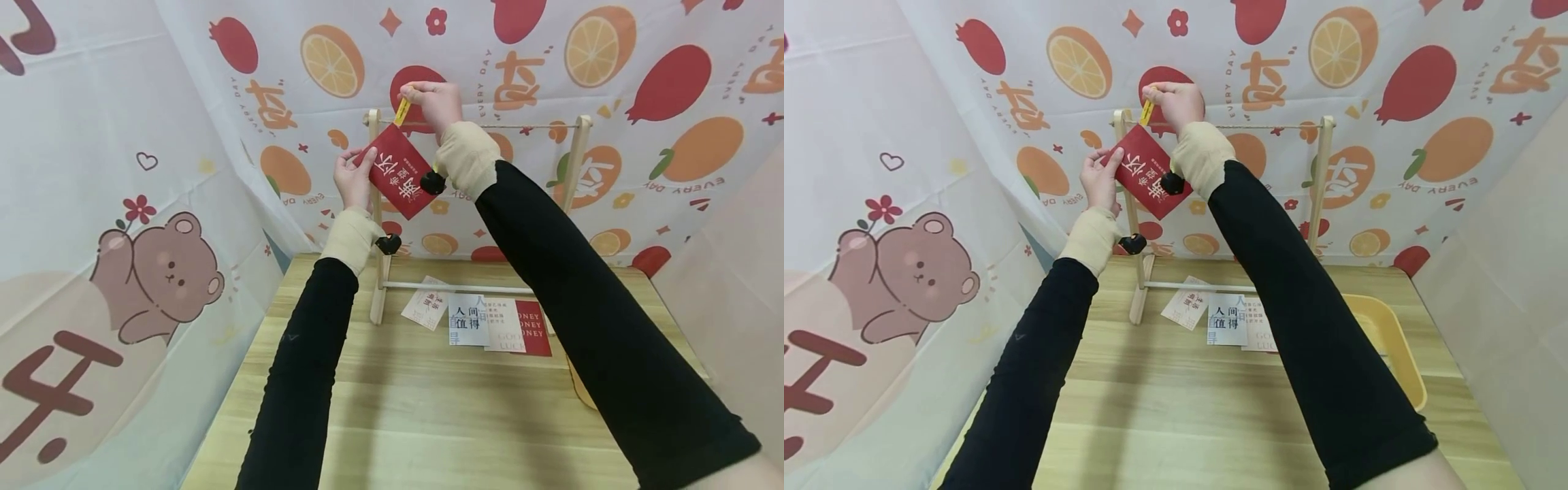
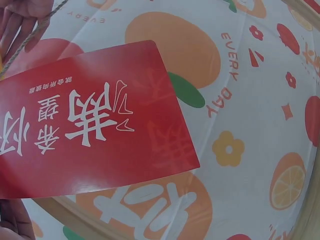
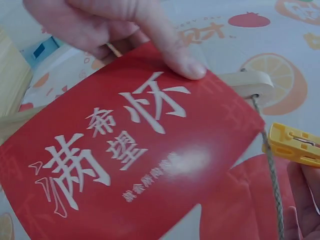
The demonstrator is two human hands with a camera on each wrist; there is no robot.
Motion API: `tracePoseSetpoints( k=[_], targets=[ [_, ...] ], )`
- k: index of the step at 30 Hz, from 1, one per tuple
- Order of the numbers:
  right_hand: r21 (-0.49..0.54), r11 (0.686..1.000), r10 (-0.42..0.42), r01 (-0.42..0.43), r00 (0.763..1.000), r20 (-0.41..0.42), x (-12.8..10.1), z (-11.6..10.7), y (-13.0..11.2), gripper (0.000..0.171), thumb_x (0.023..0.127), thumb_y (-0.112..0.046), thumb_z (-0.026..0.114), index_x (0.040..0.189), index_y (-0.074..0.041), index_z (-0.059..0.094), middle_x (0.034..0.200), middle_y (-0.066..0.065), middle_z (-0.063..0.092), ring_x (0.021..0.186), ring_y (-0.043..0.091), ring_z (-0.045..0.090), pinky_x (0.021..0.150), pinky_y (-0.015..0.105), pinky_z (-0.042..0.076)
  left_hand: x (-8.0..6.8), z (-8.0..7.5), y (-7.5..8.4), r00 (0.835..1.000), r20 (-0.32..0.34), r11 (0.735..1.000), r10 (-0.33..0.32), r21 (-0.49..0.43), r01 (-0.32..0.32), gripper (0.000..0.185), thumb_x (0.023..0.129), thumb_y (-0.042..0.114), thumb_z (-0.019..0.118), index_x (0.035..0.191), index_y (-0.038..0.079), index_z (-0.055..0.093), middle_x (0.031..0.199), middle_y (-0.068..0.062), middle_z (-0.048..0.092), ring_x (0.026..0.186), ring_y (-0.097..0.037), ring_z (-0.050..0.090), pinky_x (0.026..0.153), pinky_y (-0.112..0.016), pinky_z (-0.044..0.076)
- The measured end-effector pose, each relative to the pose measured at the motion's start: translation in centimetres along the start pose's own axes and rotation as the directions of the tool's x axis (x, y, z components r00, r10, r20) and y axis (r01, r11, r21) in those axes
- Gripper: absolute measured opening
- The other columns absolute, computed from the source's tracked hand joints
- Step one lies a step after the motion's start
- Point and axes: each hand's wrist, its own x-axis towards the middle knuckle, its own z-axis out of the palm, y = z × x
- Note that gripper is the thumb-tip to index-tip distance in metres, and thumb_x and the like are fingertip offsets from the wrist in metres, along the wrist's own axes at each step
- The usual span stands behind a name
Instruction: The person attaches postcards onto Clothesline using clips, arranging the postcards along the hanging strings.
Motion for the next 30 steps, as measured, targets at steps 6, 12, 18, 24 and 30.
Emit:
tracePoseSetpoints(
  k=[6, 12, 18, 24, 30],
  targets=[
    [-0.054, 0.998, 0.015, -0.012, 0.998, 0.061, 0.1, 0.7, -0.2, 0.027, 0.085, -0.021, 0.066, 0.109, -0.007, 0.069, 0.102, 0.004, 0.067, 0.099, 0.007, 0.051, 0.087, 0.022, 0.037, 0.4, 0.2, 0.4, 1.0, -0.008, 1.0, 0.008, 0.007, -0.008, 0.036, 0.083, 0.004, 0.066, 0.111, -0.006, 0.046, 0.09, -0.013, 0.062, 0.083, -0.022, 0.062, 0.075, -0.029, 0.051],
    [-0.093, 0.996, 0.026, -0.018, 0.996, 0.087, 0.1, 0.8, -0.3, 0.027, 0.086, -0.02, 0.065, 0.11, -0.007, 0.068, 0.103, 0.004, 0.065, 0.1, 0.008, 0.052, 0.084, 0.021, 0.041, 0.0, 0.5, 1.0, 1.0, -0.007, 1.0, -0.003, 0.024, 0.003, 0.031, 0.083, 0.004, 0.066, 0.107, -0.003, 0.048, 0.09, -0.013, 0.063, 0.083, -0.023, 0.063, 0.075, -0.029, 0.051],
    [-0.108, 0.994, 0.029, -0.022, 0.997, 0.065, -0.1, 0.7, -0.2, 0.026, 0.086, -0.019, 0.065, 0.109, -0.007, 0.068, 0.102, 0.004, 0.065, 0.099, 0.008, 0.052, 0.084, 0.021, 0.038, 0.3, 0.3, 0.6, 1.0, -0.004, 1.0, 0.008, 0.023, -0.008, 0.031, 0.084, 0.002, 0.065, 0.109, -0.006, 0.046, 0.085, -0.01, 0.062, 0.08, -0.021, 0.063, 0.075, -0.03, 0.051],
    [-0.08, 0.995, 0.062, -0.055, 0.994, 0.093, -0.2, 0.8, -0.1, 0.026, 0.087, -0.019, 0.064, 0.109, -0.007, 0.068, 0.101, 0.005, 0.065, 0.098, 0.01, 0.053, 0.087, 0.024, 0.041, 3.2, -0.2, -2.3, 0.999, -0.043, 0.999, 0.014, 0.039, -0.012, 0.032, 0.081, 0.006, 0.07, 0.106, 0.0, 0.05, 0.091, -0.013, 0.065, 0.081, -0.021, 0.064, 0.07, -0.029, 0.053],
    [-0.13, 0.989, 0.086, -0.067, 0.985, 0.149, -0.1, 0.8, -0.2, 0.027, 0.088, -0.018, 0.061, 0.112, -0.005, 0.066, 0.105, 0.006, 0.062, 0.096, 0.014, 0.056, 0.082, 0.023, 0.045, 5.2, -0.5, -4.0, 0.997, -0.076, 0.999, 0.013, 0.038, -0.01, 0.029, 0.077, 0.011, 0.075, 0.096, 0.011, 0.052, 0.088, -0.009, 0.066, 0.077, -0.019, 0.065, 0.066, -0.028, 0.053]
  ],
)
